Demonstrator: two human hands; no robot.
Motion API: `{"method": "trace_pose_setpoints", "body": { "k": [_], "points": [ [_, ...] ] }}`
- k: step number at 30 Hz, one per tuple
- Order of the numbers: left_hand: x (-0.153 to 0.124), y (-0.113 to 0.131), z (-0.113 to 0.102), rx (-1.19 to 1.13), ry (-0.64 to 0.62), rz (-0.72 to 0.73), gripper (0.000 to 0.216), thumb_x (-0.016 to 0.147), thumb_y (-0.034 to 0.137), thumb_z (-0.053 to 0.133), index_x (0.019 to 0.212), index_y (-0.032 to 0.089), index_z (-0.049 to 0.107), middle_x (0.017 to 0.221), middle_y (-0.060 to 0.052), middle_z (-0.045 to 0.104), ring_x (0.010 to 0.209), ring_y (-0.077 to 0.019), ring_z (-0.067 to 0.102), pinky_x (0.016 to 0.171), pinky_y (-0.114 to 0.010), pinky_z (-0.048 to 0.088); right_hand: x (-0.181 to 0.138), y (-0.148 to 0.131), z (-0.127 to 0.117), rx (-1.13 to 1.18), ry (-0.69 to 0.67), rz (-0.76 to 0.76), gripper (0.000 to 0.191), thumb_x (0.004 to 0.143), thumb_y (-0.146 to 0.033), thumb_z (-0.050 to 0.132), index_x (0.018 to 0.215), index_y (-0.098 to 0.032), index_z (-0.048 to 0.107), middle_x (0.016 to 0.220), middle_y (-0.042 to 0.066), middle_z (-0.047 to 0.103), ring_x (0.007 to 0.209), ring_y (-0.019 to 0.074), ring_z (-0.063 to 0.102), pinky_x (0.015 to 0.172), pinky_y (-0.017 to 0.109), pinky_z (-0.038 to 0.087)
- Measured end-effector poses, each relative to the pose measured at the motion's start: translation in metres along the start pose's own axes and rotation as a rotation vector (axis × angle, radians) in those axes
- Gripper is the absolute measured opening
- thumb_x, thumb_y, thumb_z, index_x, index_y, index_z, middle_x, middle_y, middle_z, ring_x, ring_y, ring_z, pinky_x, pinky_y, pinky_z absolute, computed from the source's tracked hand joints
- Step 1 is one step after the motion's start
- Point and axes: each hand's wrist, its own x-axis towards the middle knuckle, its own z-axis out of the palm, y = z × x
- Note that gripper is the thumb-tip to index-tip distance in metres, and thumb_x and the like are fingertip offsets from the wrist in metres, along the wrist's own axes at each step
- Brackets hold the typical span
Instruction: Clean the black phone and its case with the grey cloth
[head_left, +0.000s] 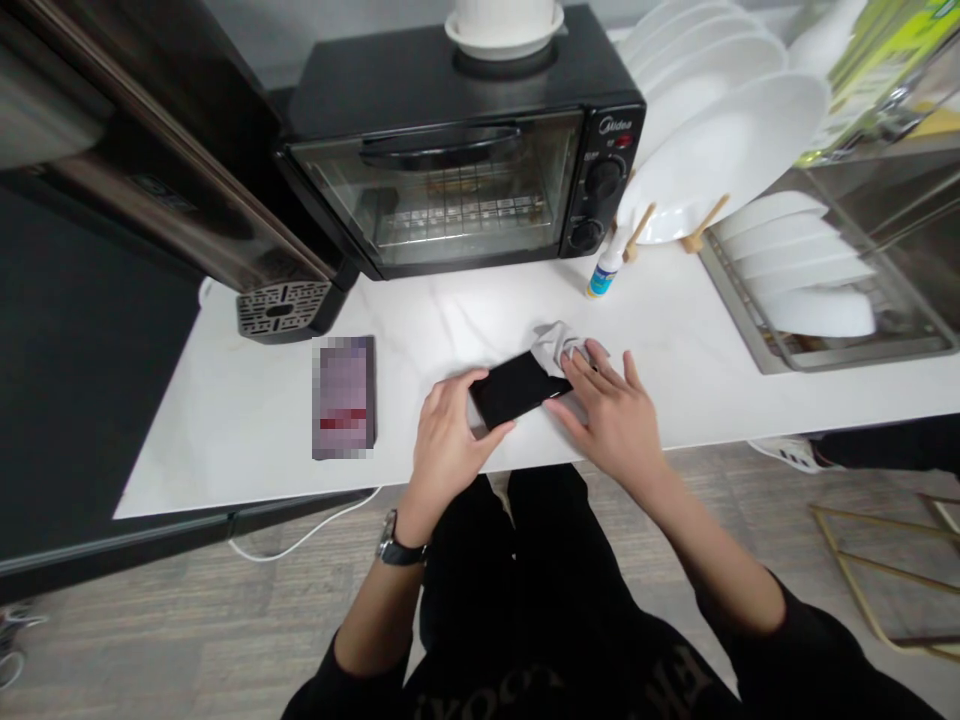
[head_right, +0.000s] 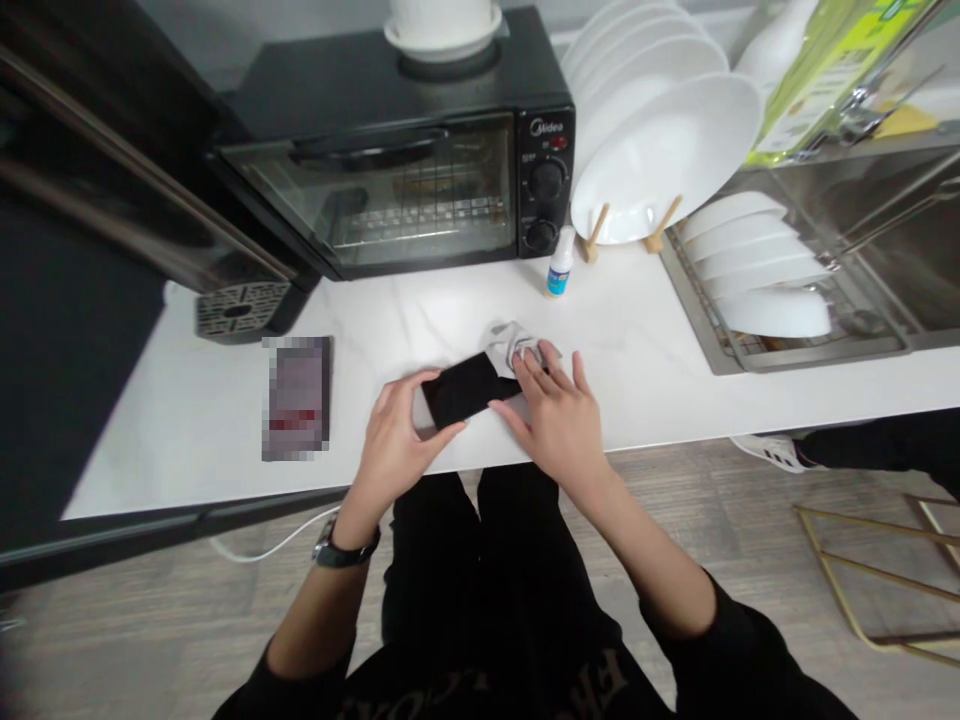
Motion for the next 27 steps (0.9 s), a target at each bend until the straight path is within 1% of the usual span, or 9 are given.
{"method": "trace_pose_setpoints", "body": {
  "k": [5, 7, 9, 11, 14, 17, 20, 23, 27],
  "points": [
    [-0.004, -0.002, 0.005, 0.001, 0.027, -0.048, 0.069, 0.083, 0.023, 0.084, 0.14, 0.018, 0.046, 0.131, -0.013, 0.066, 0.121, -0.0314, 0.063, 0.106, -0.046, 0.054, 0.005, -0.046, 0.019, 0.192, -0.139, -0.276, 0.065, 0.104, -0.054, 0.053, 0.148, -0.006, 0.056, 0.155, 0.017, 0.06, 0.151, 0.0314, 0.05, 0.129, 0.058, 0.037],
    [-0.005, -0.001, 0.006, -0.015, 0.054, -0.07, 0.073, 0.083, 0.023, 0.085, 0.142, 0.017, 0.044, 0.132, -0.014, 0.065, 0.122, -0.0316, 0.064, 0.106, -0.047, 0.054, 0.002, -0.044, 0.018, 0.221, -0.143, -0.288, 0.059, 0.105, -0.053, 0.052, 0.147, -0.013, 0.058, 0.153, 0.013, 0.062, 0.15, 0.0296, 0.052, 0.129, 0.061, 0.035],
    [-0.005, 0.001, 0.004, -0.024, 0.068, -0.043, 0.075, 0.083, 0.033, 0.087, 0.143, 0.019, 0.045, 0.136, -0.014, 0.064, 0.126, -0.0319, 0.062, 0.11, -0.049, 0.052, 0.002, -0.019, 0.013, 0.198, -0.081, -0.181, 0.051, 0.106, -0.048, 0.054, 0.145, -0.017, 0.061, 0.148, 0.011, 0.066, 0.148, 0.0307, 0.055, 0.127, 0.066, 0.035],
    [-0.005, 0.003, 0.0, -0.017, 0.041, 0.02, 0.062, 0.088, 0.04, 0.083, 0.14, 0.024, 0.054, 0.141, -0.011, 0.064, 0.13, -0.0308, 0.059, 0.113, -0.05, 0.05, 0.005, 0.015, 0.006, 0.169, 0.07, -0.002, 0.046, 0.102, -0.047, 0.061, 0.138, -0.019, 0.067, 0.142, 0.013, 0.071, 0.141, 0.035, 0.061, 0.122, 0.07, 0.038],
    [-0.007, 0.003, -0.012, -0.008, -0.061, 0.091, 0.039, 0.095, 0.041, 0.074, 0.132, 0.03, 0.067, 0.157, -0.007, 0.055, 0.139, -0.0293, 0.054, 0.117, -0.05, 0.048, 0.007, 0.051, -0.004, 0.298, 0.191, 0.097, 0.022, 0.098, -0.04, 0.07, 0.11, -0.023, 0.079, 0.12, 0.008, 0.082, 0.125, 0.031, 0.073, 0.116, 0.058, 0.049],
    [-0.01, 0.001, -0.022, 0.043, -0.218, 0.224, 0.047, 0.099, 0.039, 0.068, 0.145, 0.03, 0.061, 0.174, -0.004, 0.034, 0.154, -0.0294, 0.041, 0.126, -0.052, 0.04, -0.002, 0.058, -0.011, 0.566, 0.243, 0.192, 0.012, 0.092, -0.037, 0.077, 0.095, -0.025, 0.078, 0.104, 0.003, 0.082, 0.11, 0.0249, 0.076, 0.105, 0.044, 0.054],
    [-0.008, 0.003, -0.025, 0.091, -0.356, 0.41, 0.051, 0.105, 0.034, 0.06, 0.155, 0.033, 0.051, 0.171, 0.002, 0.039, 0.157, -0.0262, 0.037, 0.127, -0.05, 0.039, -0.012, 0.057, -0.016, 0.761, 0.314, 0.304, 0.016, 0.096, -0.041, 0.07, 0.095, -0.026, 0.071, 0.092, 0.001, 0.075, 0.09, 0.0194, 0.072, 0.086, 0.036, 0.056],
    [0.005, 0.012, -0.018, 0.195, -0.302, 0.369, 0.05, 0.102, 0.04, 0.064, 0.151, 0.034, 0.056, 0.165, 0.001, 0.05, 0.145, -0.0297, 0.049, 0.116, -0.051, 0.048, -0.013, 0.06, -0.016, 0.84, 0.327, 0.344, 0.027, 0.103, -0.044, 0.058, 0.085, -0.025, 0.065, 0.084, 0.0, 0.068, 0.082, 0.0166, 0.066, 0.079, 0.033, 0.052],
    [0.041, 0.022, -0.003, 0.274, -0.198, 0.298, 0.053, 0.094, 0.048, 0.073, 0.142, 0.026, 0.065, 0.151, -0.008, 0.061, 0.135, -0.0338, 0.055, 0.106, -0.05, 0.053, 0.0, 0.06, -0.014, 0.909, 0.225, 0.324, 0.038, 0.099, -0.045, 0.067, 0.069, -0.022, 0.064, 0.103, 0.003, 0.07, 0.098, 0.0178, 0.067, 0.091, 0.033, 0.049]
  ]
}}
